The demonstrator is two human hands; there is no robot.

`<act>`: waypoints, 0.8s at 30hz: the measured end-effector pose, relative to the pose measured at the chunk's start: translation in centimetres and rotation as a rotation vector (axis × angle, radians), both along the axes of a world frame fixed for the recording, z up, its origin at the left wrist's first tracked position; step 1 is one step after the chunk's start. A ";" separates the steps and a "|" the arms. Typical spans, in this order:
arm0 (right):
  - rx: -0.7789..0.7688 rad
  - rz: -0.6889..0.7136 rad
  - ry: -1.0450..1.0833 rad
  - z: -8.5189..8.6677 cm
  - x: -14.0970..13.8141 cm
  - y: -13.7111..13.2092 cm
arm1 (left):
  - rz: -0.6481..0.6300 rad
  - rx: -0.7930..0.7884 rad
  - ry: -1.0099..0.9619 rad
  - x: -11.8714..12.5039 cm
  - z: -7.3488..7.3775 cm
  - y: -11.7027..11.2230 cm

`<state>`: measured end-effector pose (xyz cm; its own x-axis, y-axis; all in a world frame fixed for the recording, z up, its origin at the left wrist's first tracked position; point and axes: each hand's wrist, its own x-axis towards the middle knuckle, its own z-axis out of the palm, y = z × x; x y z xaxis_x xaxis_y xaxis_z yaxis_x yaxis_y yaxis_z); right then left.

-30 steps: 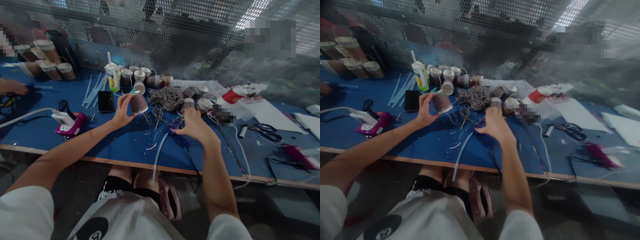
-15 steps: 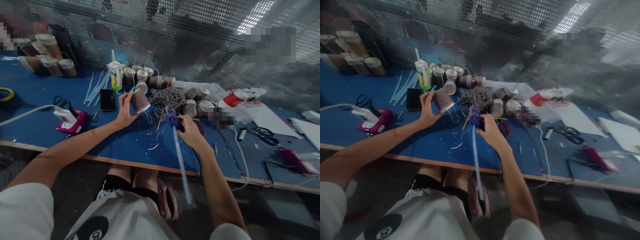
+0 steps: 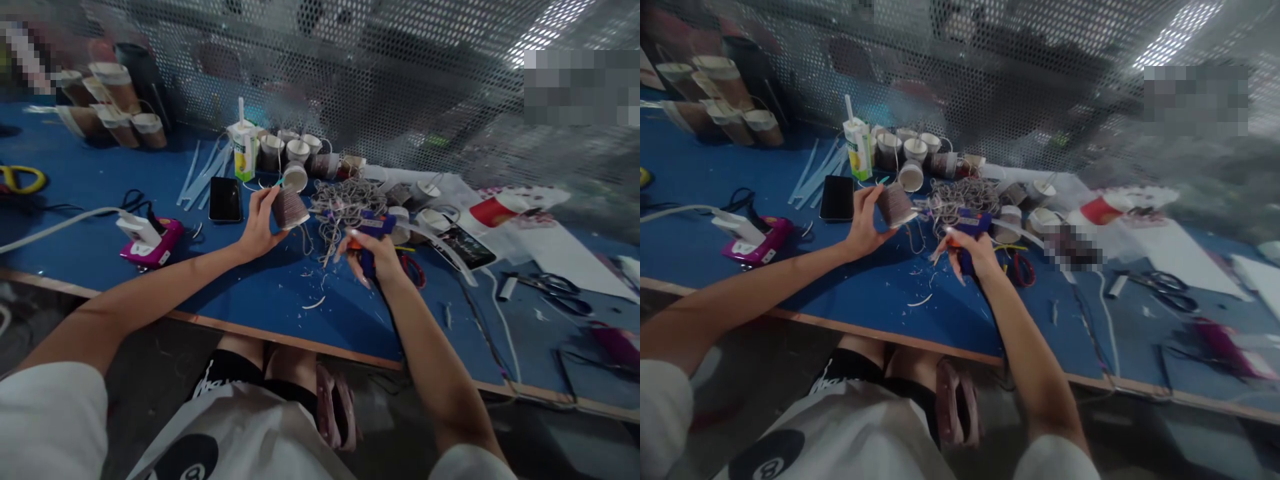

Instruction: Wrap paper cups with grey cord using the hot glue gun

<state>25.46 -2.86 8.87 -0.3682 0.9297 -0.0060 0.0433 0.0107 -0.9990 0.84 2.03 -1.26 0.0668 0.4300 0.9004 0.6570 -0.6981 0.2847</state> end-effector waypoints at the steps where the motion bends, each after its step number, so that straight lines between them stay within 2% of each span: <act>1: 0.001 -0.009 -0.028 -0.6 -0.3 -0.2 | -0.003 0.001 0.003 0.0 0.0 0.0; 6: -0.012 -0.020 -0.115 -2.4 -1.0 -0.5 | -0.036 -0.053 0.023 -0.2 0.1 -0.1; 24: -0.044 -0.170 -0.216 -2.2 -1.3 -0.7 | -0.016 -0.047 0.036 -0.7 0.3 0.0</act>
<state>24.18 -3.57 6.64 -0.1932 0.9751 -0.1091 0.2529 -0.0579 -0.9658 0.12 2.04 -0.93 0.1055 0.4704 0.8761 0.6563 -0.6948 0.2940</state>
